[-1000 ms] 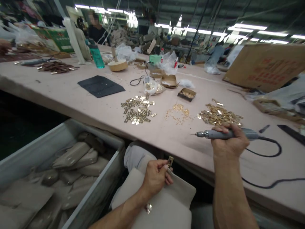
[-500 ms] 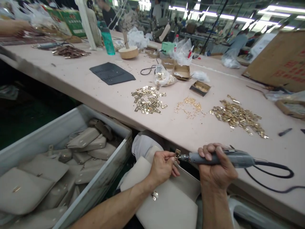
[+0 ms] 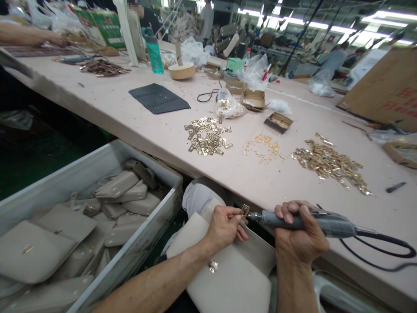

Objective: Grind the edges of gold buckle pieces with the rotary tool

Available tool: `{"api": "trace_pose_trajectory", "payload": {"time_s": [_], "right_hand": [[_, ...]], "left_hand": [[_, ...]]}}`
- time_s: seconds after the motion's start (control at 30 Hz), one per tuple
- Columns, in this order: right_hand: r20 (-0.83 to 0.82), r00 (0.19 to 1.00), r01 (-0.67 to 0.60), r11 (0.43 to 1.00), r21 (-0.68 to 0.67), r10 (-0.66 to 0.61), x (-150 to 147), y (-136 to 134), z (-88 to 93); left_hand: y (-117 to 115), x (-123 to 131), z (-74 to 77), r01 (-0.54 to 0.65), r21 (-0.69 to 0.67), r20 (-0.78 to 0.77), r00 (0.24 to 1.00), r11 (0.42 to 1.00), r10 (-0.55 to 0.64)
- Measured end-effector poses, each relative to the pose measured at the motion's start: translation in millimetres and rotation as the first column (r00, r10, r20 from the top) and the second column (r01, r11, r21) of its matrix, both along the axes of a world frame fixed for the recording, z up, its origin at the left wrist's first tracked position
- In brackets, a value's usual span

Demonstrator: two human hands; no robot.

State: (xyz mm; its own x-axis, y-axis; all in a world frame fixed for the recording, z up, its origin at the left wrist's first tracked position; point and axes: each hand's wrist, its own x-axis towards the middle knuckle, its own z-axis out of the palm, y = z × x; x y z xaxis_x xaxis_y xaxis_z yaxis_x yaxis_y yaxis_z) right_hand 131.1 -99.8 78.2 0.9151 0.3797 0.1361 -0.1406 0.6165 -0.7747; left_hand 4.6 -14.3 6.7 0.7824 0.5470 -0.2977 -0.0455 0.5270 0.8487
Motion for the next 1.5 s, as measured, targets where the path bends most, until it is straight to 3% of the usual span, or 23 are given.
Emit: {"api": "trace_pose_trajectory", "payload": {"time_s": [0.3, 0.63, 1.5], "right_hand": [[-0.024, 0.999, 0.024, 1.0, 0.013, -0.023, -1, -1, 1.2], [-0.03, 1.0, 0.008, 1.0, 0.028, -0.007, -1, -7, 0.3], [-0.138, 0.988, 0.081, 0.995, 0.059, -0.072, -2, -15, -6.6]], "left_hand": [[0, -4, 4.9, 0.016, 0.01, 0.044, 0.999, 1.0, -0.017], [-2, -1, -2.4, 0.016, 0.006, 0.013, 1.0, 1.0, -0.016], [-5, -2, 1.0, 0.004, 0.037, 0.033, 0.999, 0.999, -0.005]]}}
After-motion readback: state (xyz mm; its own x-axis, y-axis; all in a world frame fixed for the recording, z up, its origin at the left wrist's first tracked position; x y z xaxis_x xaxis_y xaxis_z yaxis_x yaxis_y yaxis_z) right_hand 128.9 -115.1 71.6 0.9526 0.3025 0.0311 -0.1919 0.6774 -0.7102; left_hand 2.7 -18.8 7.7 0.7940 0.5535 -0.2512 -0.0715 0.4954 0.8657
